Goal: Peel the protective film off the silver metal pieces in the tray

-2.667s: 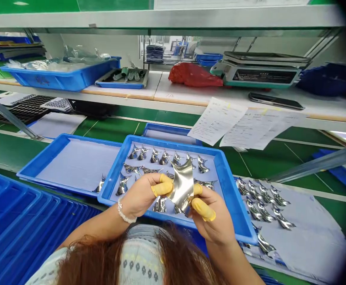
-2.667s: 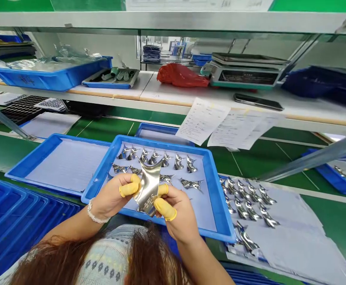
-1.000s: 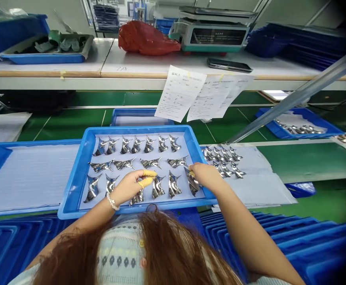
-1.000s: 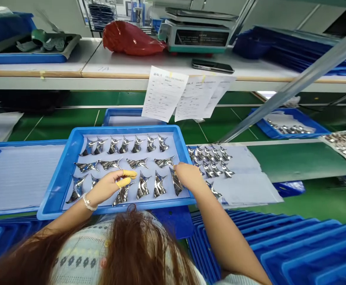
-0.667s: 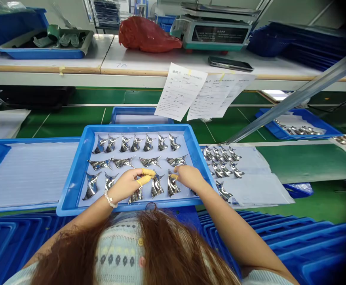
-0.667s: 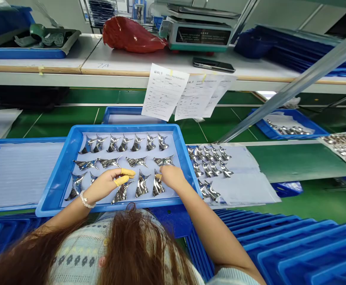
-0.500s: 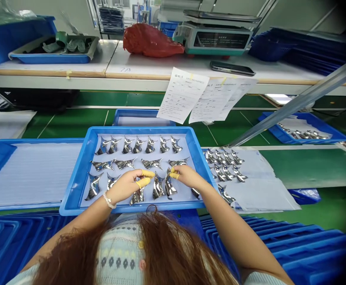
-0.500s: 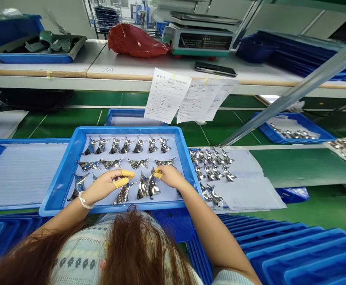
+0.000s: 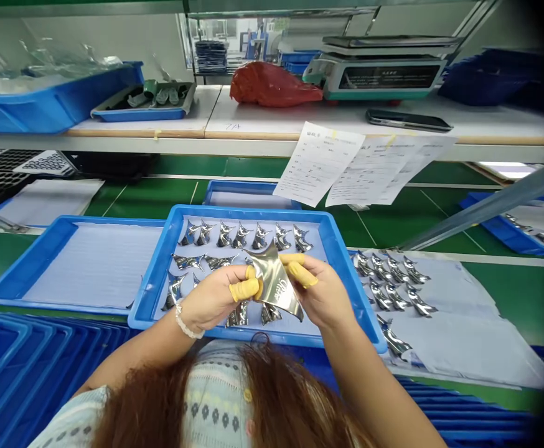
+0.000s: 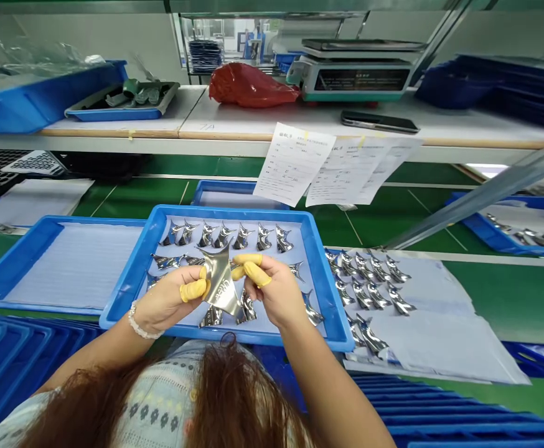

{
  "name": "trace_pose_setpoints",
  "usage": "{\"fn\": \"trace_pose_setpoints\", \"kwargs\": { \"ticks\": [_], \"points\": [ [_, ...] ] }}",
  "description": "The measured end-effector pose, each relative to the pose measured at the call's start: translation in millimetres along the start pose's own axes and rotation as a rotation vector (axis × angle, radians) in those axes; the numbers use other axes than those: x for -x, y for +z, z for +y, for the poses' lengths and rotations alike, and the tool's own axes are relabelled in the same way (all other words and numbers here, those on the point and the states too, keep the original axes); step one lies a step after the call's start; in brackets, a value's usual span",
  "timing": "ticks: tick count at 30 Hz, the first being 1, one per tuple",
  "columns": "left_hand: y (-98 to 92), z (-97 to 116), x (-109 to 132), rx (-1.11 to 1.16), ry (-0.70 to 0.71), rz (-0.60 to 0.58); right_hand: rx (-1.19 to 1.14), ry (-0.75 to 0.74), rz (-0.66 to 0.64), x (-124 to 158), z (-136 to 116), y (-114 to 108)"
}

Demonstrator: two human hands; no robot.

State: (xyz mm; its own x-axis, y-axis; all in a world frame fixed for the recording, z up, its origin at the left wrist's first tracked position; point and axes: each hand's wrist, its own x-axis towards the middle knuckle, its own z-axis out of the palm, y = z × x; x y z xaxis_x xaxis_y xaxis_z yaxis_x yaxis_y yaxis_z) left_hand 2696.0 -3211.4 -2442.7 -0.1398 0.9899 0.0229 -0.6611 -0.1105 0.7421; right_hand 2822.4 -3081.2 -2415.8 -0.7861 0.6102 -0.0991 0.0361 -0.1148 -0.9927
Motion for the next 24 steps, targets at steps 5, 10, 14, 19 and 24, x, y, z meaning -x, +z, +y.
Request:
{"fn": "trace_pose_setpoints", "kwargs": {
  "ticks": [5, 10, 14, 19, 24],
  "points": [
    [-4.8, 4.2, 5.7, 0.048, -0.007, 0.007, -0.061, -0.040, -0.079, 23.4, -14.5, 6.3],
    [-3.3, 5.2, 8.0, 0.001, 0.007, 0.044, -0.008, -0.076, -0.150, 35.1, -19.2, 15.4],
    [-1.5, 9.5, 11.2, -0.109, 0.023, 0.071, 0.021, -0.079, -0.176, 39.9, -14.9, 12.3],
    [0.0, 12.9, 16.5, -0.153, 0.048, 0.112, -0.004, -0.059, -0.212, 43.5, -6.8, 7.0],
    [0.0, 13.6, 21.1, -0.197, 0.042, 0.145, 0.025, -0.034, -0.197, 45.7, 1.3, 4.1]
  ]
}}
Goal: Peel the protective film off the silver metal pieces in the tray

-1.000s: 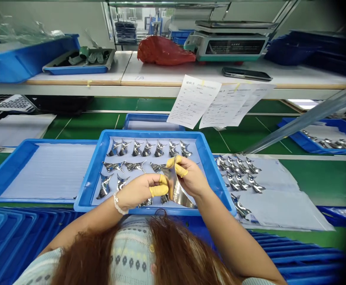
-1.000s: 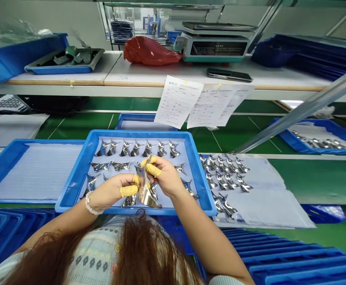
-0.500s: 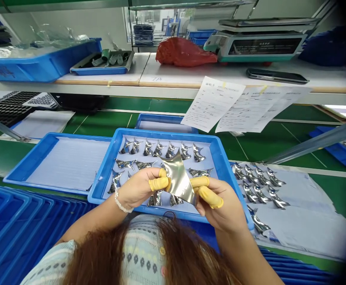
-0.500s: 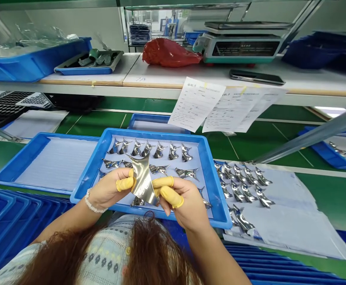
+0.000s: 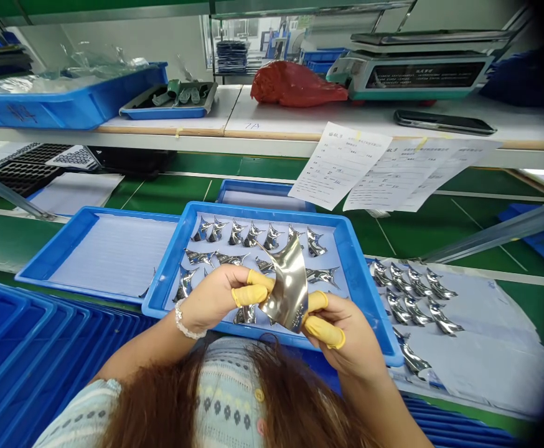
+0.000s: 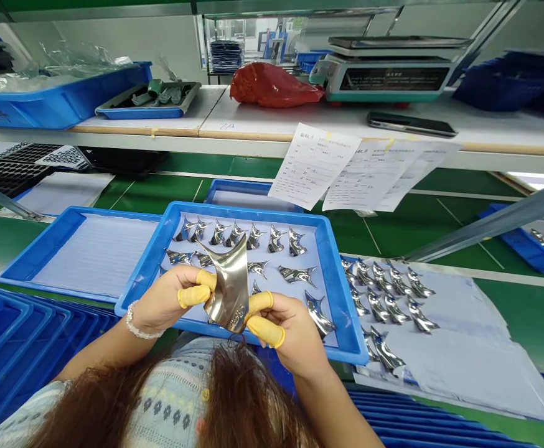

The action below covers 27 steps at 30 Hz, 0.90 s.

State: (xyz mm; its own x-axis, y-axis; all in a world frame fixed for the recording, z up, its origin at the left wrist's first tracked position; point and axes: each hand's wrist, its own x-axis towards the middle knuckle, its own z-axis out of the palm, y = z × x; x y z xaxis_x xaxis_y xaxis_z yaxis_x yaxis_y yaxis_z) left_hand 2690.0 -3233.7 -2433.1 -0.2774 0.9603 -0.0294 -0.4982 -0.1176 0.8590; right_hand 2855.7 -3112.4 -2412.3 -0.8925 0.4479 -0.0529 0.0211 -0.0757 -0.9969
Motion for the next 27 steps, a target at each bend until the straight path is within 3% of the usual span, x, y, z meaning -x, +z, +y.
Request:
{"fn": "trace_pose_setpoints", "kwargs": {
  "ticks": [6, 18, 27],
  "points": [
    [-0.8, 2.3, 1.9, -0.084, 0.022, -0.034, 0.057, -0.017, -0.006, 2.1, 5.6, -4.3],
    [-7.5, 2.3, 2.4, -0.377, 0.305, -0.075, 0.279, -0.141, -0.061, 0.9, 4.6, -7.0],
    [-13.8, -6.8, -3.0, -0.377, 0.200, -0.045, 0.262, -0.062, -0.046, -1.6, 12.4, -9.4]
  ]
}}
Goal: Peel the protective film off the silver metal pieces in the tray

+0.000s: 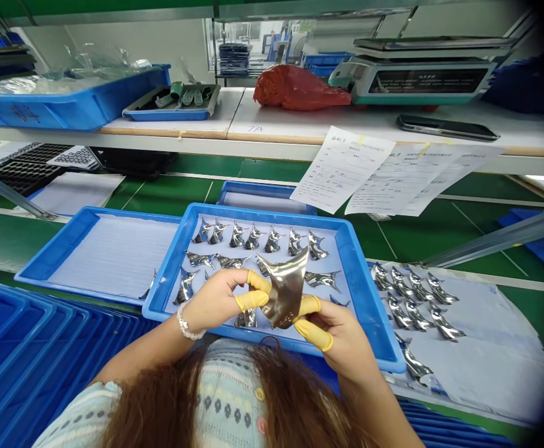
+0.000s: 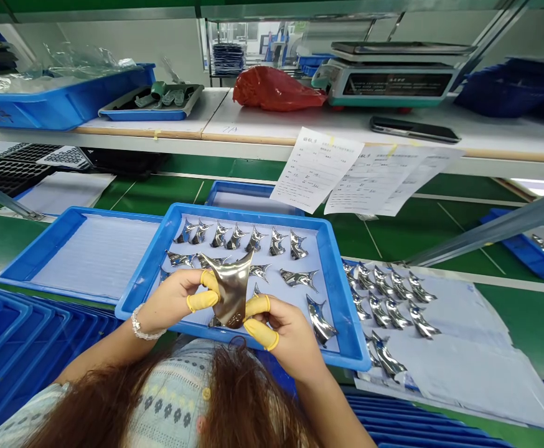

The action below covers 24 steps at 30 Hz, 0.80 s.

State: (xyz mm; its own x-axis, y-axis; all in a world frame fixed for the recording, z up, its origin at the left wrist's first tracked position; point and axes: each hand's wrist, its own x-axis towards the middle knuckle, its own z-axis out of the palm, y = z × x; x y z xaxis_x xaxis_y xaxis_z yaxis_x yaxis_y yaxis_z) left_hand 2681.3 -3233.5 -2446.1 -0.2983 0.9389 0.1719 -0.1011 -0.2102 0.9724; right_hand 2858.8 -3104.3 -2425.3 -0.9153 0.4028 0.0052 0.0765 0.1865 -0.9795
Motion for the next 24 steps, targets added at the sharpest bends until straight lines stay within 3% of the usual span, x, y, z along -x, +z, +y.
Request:
{"fn": "trace_pose_setpoints", "kwargs": {
  "ticks": [6, 12, 24],
  "points": [
    [-2.2, -7.9, -1.8, 0.001, -0.102, 0.030, -0.039, 0.081, -0.011, -5.5, 6.2, 1.9],
    [-4.5, -19.4, -0.7, 0.144, -0.191, 0.067, -0.057, 0.146, -0.015, -13.0, 13.6, 5.5],
    [-17.8, -31.9, 5.2, 0.217, -0.227, 0.153, -0.116, 0.196, -0.067, -29.8, 25.2, 15.9]
  ]
}}
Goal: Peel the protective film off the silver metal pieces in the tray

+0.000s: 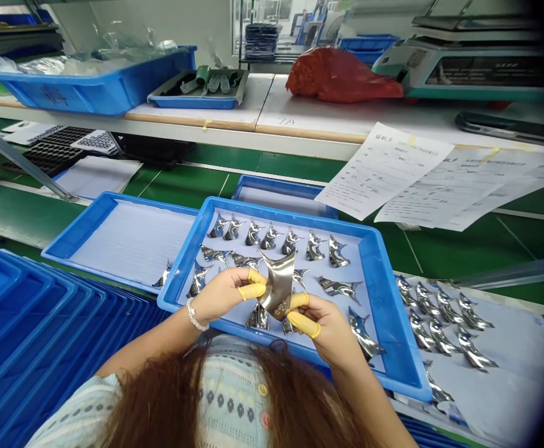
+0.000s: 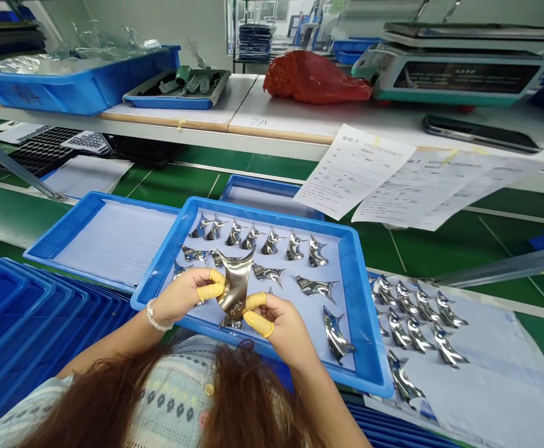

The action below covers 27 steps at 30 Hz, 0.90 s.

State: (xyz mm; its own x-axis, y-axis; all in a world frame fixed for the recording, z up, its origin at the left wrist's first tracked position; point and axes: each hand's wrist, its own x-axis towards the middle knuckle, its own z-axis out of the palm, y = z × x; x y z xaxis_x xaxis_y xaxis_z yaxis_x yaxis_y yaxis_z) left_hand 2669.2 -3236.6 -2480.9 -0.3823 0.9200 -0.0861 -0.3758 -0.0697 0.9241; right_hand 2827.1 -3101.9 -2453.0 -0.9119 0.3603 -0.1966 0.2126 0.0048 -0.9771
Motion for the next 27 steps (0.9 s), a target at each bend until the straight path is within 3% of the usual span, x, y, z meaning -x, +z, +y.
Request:
{"fn": "trace_pose_setpoints", "kwargs": {
  "ticks": [6, 11, 15, 20, 23, 27],
  "points": [
    [-24.1, 9.7, 8.0, -0.027, 0.016, -0.033, 0.005, 0.009, 0.008, -14.9, 1.3, 18.6],
    [-54.9, 17.1, 15.1, 0.041, -0.028, 0.031, -0.013, 0.013, 0.048, -37.3, 9.1, 40.3],
    [-90.6, 13.9, 22.9, 0.127, -0.056, 0.111, -0.022, 0.022, 0.155, -50.8, 22.4, 49.5],
    [-147.2, 4.1, 36.3, 0.186, -0.071, 0.308, 0.066, 0.099, 0.251, -58.7, 42.0, 54.7],
    [-178.7, -3.9, 43.0, 0.223, -0.093, 0.412, 0.237, 0.155, 0.288, -61.8, 50.1, 52.6],
    [-204.5, -15.1, 46.8, 0.223, -0.118, 0.444, 0.709, 0.272, 0.345, -63.1, 57.0, 37.7]
  ]
}}
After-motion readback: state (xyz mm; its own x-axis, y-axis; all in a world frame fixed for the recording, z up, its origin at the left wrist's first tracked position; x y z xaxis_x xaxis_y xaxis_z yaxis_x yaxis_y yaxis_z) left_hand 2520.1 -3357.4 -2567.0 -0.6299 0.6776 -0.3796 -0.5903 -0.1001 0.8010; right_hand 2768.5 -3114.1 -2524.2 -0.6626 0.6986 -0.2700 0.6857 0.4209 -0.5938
